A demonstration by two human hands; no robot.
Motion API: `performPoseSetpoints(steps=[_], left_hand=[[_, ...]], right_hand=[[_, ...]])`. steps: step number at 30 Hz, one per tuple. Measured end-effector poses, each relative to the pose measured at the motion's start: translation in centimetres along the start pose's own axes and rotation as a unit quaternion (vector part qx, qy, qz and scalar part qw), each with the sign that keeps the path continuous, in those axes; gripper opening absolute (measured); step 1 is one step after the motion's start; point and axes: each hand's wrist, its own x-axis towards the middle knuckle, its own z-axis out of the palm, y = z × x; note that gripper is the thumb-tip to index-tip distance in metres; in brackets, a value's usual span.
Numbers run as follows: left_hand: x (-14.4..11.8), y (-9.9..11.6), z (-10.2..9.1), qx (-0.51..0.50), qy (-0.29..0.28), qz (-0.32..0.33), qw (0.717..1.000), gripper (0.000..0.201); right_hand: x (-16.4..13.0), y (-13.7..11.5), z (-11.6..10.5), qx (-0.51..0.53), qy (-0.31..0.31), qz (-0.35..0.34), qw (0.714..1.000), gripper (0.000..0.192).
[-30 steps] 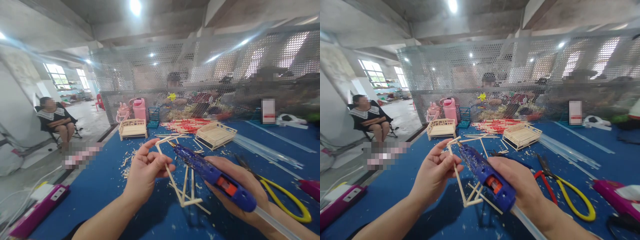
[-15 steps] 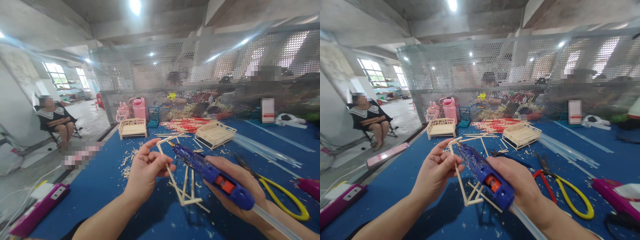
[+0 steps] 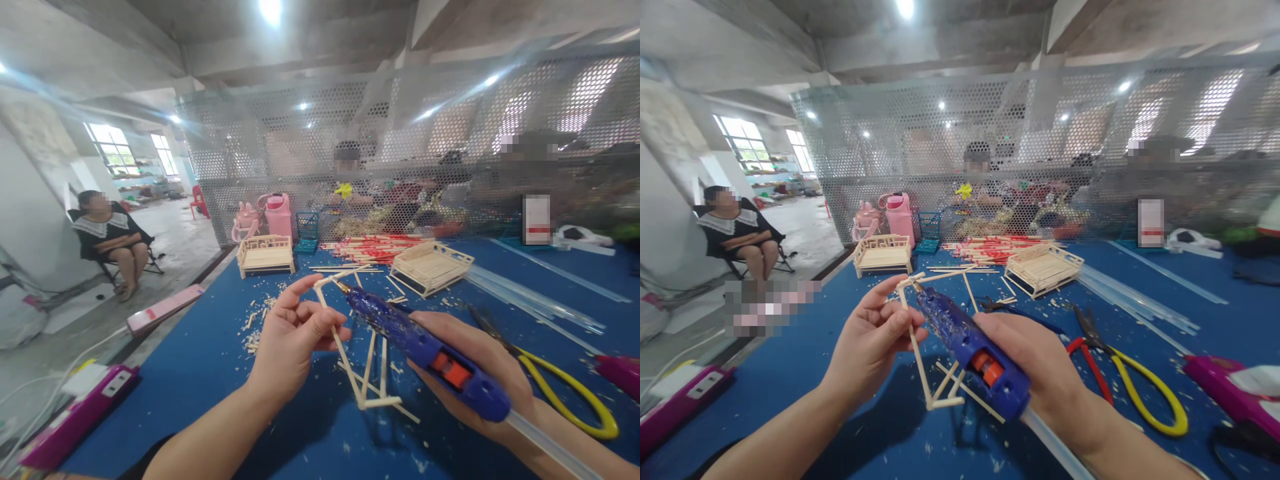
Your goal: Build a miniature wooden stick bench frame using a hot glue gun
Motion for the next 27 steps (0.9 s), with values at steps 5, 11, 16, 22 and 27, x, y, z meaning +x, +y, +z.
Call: performPoseSetpoints(steps=[5,11,16,22,27], left_hand=[[0.1,0.0,-0.1,0.004,0.003,0.011,1.000,0.062],[0.7,0.5,-0.7,0.065,0.024,0.080,0.994,0.055],[1.7,0.0,-1.7,0.153,0.016,0.180,0.971,0.043],[2.3,-1.5,-2.5,0.240,-0.019,0.254,0.937,0.041],[2.2,-1.7,-2.4,0.272,-0.030,0.289,0.917,0.040]], right_hand=[[0.4,-0.1,-0.1,-0.009,-0.001,0.010,1.000,0.060],[-0.3,0.2,0.1,-0.006,0.054,0.106,0.993,0.040],[0.2,1.4,-1.4,0.117,-0.024,0.277,0.953,0.035],[0.9,2.5,-3.0,0.134,-0.224,0.339,0.904,0.050],[0.7,2.1,-2.7,0.068,-0.277,0.300,0.910,0.047]])
